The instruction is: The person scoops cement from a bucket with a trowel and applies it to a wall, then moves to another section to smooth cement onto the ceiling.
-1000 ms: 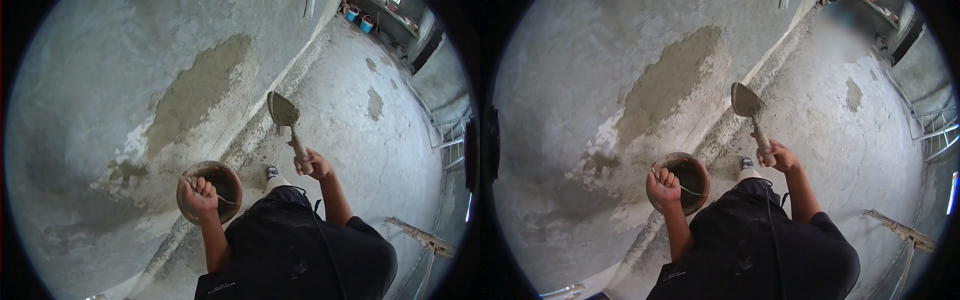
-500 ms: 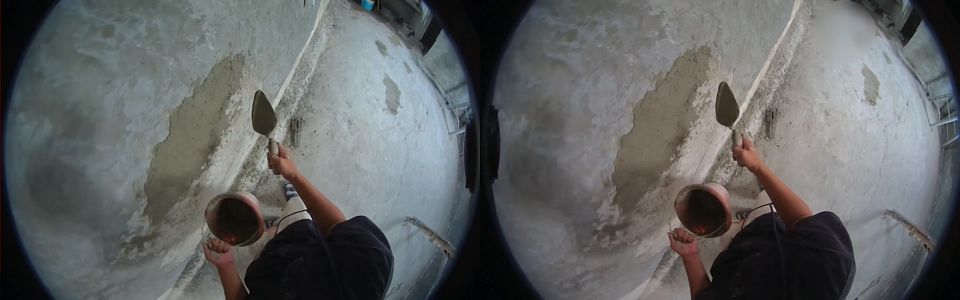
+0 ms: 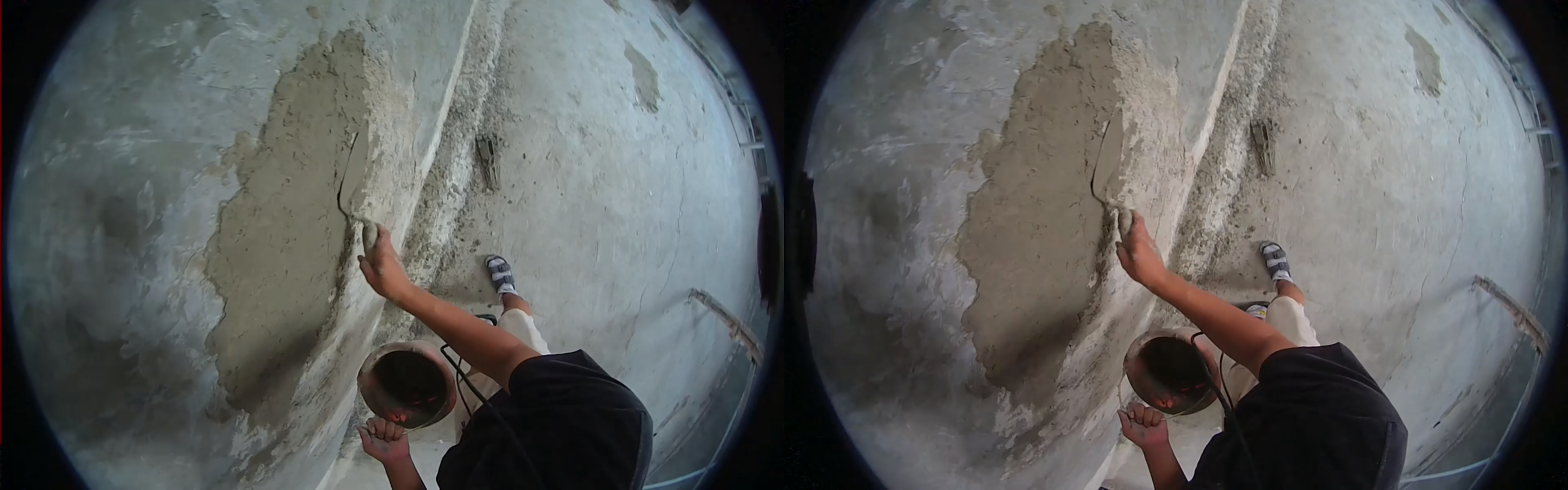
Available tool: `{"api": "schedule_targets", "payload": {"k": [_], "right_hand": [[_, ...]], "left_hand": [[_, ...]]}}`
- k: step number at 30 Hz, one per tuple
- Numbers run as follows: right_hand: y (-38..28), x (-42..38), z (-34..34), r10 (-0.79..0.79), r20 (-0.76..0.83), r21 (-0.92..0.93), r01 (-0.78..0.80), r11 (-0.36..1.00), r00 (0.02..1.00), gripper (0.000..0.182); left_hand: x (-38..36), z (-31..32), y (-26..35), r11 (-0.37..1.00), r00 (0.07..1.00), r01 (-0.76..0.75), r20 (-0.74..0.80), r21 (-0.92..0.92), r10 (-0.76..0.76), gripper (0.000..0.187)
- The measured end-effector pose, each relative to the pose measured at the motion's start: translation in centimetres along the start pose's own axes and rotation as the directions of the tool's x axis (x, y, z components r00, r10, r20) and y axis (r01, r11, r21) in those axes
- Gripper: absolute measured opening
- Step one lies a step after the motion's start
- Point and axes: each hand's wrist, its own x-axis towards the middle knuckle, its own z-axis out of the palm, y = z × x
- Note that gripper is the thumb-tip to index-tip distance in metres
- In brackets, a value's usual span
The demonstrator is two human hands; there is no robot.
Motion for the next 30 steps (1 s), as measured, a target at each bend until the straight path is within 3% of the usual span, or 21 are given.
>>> {"api": "schedule_targets", "payload": {"k": [4, 7, 8, 12, 15, 19, 21, 25, 27, 30], "right_hand": [[1.3, -2.9, -1.3, 0.059, 0.085, -0.085, -0.052, 0.995, 0.995, 0.068], [0.6, -4.8, -4.7, 0.222, 0.185, -0.01, -0.224, 0.974, 0.957, 0.064], [1.5, -4.9, -4.8, 0.163, 0.118, -0.021, -0.161, 0.987, 0.98, 0.063], [0.9, -0.6, -5.2, 0.15, -0.025, -0.024, -0.15, 0.988, 0.988, 0.069], [0.2, 1.9, -3.9, 0.077, 0.029, 0.08, -0.079, 0.994, 0.997, 0.069], [-0.1, -1.8, -1.9, -0.069, 0.008, 0.005, 0.069, 0.998, 0.998, 0.068], [0.2, -4.3, -2.5, -0.041, 0.2, 0.062, 0.029, 0.998, 0.979, 0.066], [0.5, -5.4, -4.8, 0.006, 0.167, 0.043, -0.013, 0.999, 0.986, 0.065], [0.6, -4.0, -5.1, 0.121, 0.017, 0.059, -0.121, 0.991, 0.993, 0.064], [0.1, 0.3, -4.8, 0.062, -0.036, 0.045, -0.061, 0.997, 0.997, 0.065]], "left_hand": [[0.7, -0.5, 1.1, 0.999, 0.999, -0.027, -0.043, 0.017, 0.028, 0.042], [1.0, -0.5, 1.7, 0.994, 0.999, -0.04, -0.026, 0.104, 0.043, 0.042], [0.9, -0.3, 1.9, 0.993, 0.999, -0.038, -0.031, 0.11, 0.041, 0.042], [1.5, 0.5, 1.9, 0.988, 0.998, -0.055, -0.023, 0.146, 0.059, 0.041], [1.6, 0.6, 1.3, 0.987, 0.996, -0.063, -0.052, 0.149, 0.072, 0.042], [1.9, 1.1, -0.2, 0.984, 0.999, -0.046, -0.003, 0.172, 0.048, 0.041], [2.1, 1.4, -0.7, 0.992, 1.0, -0.014, -0.006, 0.127, 0.015, 0.04], [2.4, 2.1, -1.6, 0.994, 0.998, 0.059, -0.006, 0.091, -0.058, 0.041], [2.3, 2.3, -2.2, 0.993, 0.997, 0.08, -0.004, 0.087, -0.08, 0.041], [2.0, 2.5, -3.1, 0.989, 0.994, 0.107, 0.005, 0.102, -0.108, 0.04]]}}
